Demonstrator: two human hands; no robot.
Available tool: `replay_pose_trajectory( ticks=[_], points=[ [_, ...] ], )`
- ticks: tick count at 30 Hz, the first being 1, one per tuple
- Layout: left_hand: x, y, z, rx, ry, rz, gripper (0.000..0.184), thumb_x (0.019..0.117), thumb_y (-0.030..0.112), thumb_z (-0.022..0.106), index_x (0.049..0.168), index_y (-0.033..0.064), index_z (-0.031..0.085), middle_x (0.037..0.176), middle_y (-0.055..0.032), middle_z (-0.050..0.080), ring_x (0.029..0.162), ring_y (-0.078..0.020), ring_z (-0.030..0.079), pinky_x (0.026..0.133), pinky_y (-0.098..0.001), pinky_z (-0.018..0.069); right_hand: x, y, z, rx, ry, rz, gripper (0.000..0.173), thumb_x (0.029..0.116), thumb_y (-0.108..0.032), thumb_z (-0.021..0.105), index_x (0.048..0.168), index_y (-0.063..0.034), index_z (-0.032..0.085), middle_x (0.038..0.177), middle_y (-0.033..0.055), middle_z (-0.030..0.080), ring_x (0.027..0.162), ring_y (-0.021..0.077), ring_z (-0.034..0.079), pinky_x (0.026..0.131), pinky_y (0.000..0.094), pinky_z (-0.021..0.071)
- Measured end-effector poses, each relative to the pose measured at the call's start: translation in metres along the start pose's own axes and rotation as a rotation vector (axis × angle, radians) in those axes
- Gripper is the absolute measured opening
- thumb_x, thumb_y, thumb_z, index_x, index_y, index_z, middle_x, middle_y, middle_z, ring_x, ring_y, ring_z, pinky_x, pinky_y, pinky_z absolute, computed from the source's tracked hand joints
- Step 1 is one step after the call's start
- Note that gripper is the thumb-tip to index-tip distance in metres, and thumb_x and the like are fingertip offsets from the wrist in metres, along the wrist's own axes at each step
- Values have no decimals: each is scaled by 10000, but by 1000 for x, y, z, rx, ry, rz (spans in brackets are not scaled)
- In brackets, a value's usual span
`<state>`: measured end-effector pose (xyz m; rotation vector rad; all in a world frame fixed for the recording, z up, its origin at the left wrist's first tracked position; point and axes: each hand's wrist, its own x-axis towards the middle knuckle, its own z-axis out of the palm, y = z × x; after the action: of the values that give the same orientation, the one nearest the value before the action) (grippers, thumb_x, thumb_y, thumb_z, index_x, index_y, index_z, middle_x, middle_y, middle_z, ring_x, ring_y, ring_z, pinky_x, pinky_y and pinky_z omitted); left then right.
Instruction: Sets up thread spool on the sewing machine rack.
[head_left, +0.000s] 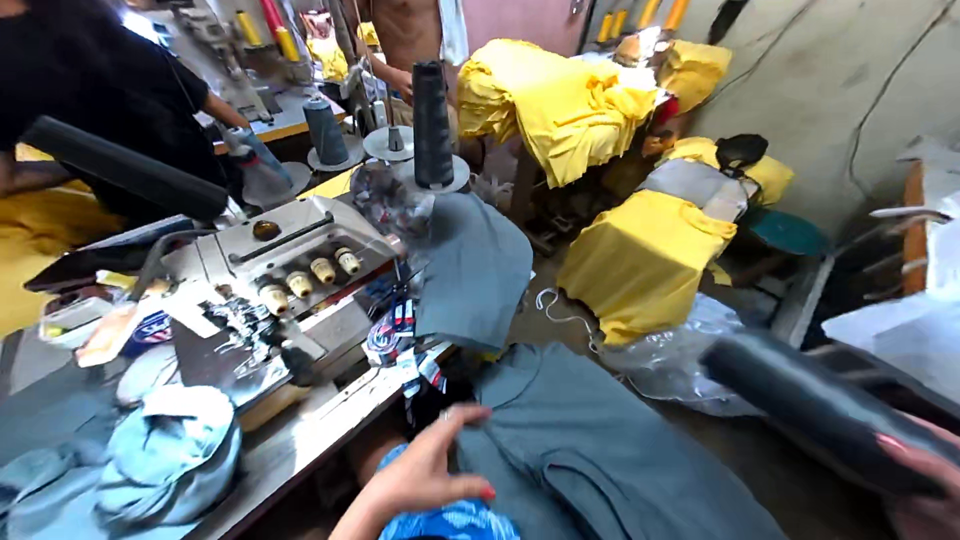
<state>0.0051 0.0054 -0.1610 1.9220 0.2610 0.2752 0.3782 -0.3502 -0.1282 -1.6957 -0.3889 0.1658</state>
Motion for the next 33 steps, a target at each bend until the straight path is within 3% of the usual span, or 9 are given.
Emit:
replay_pose_trajectory(
  ticks=[5, 7, 9, 13, 15, 17, 25, 29, 33],
  points=[
    [52, -15, 21, -489, 82, 157, 1466, 556, 714, 840, 1599, -32, 127, 1620, -164, 334, 1429, -238, 444, 1024, -439, 522, -71, -33, 150, 433, -551, 45, 445, 755, -370, 806, 1177, -247, 734, 1055, -79, 746, 911, 37, 702, 754, 246, 607],
    [41, -12, 29, -613, 14, 132, 946, 634, 582, 872, 1377, 88, 556, 1273, 53, 693, 1127, -21, 653, 925, -263, 567, -75, -48, 185, 537, -640, 55, 458, 769, -383, 807, 1186, -215, 722, 1050, -55, 743, 917, 46, 702, 781, 252, 605],
    [28, -7, 31, -572, -104, 115, 274, 897, 270, 739, 1029, 30, 728, 766, 130, 681, 675, 97, 587, 628, -119, 490, -69, -61, 208, 548, -577, 32, 478, 794, -401, 789, 1195, -172, 666, 1022, -48, 735, 863, 70, 706, 711, 273, 611],
    [-18, -14, 17, -222, -326, 64, 273, 1053, 141, 484, 964, -16, 689, 664, 60, 545, 563, 55, 445, 552, -141, 395, -50, -71, 232, 511, -369, 81, 363, 910, -261, 578, 1224, -87, 524, 903, 28, 725, 715, 155, 723, 616, 319, 627],
    [-33, -18, 8, 125, -502, -113, 255, 1043, 137, 535, 1081, -52, 702, 785, -160, 675, 677, -232, 641, 691, -413, 546, -43, -73, 241, 518, -317, 118, 312, 991, -241, 479, 1246, -61, 496, 897, 75, 717, 702, 181, 721, 620, 321, 628],
    [-35, -16, 4, 325, -589, -303, 410, 998, 144, 652, 1368, -23, 590, 1205, -292, 659, 1099, -442, 657, 999, -609, 488, -43, -77, 249, 537, -292, 174, 267, 1060, -237, 381, 1213, -54, 500, 848, 91, 710, 652, 179, 710, 584, 302, 617],
    [30, 37, -22, 857, 645, 588, 356, 952, 317, 693, 1269, 160, 666, 1304, -166, 642, 1245, -336, 585, 1018, -513, 427, -57, -104, 263, 175, -457, 99, 312, 973, -245, 518, 1219, -57, 553, 835, 38, 690, 614, 132, 682, 552, 286, 600],
    [27, 48, -2, 125, 604, 346, 277, 920, 253, 749, 926, -3, 644, 876, -68, 638, 816, -74, 605, 750, -213, 510, -60, -122, 267, 130, -470, -52, 368, 888, -294, 645, 1188, -87, 599, 871, 6, 702, 644, 103, 684, 560, 263, 593],
    [37, 43, 14, -661, 85, -184, 987, 812, 356, 794, 1529, -68, 264, 1498, -193, 443, 1330, -249, 506, 1029, -445, 499, -60, -135, 272, 62, -414, -236, 499, 855, -416, 705, 1221, -101, 581, 897, -44, 668, 661, 28, 637, 555, 211, 549]
  ],
)
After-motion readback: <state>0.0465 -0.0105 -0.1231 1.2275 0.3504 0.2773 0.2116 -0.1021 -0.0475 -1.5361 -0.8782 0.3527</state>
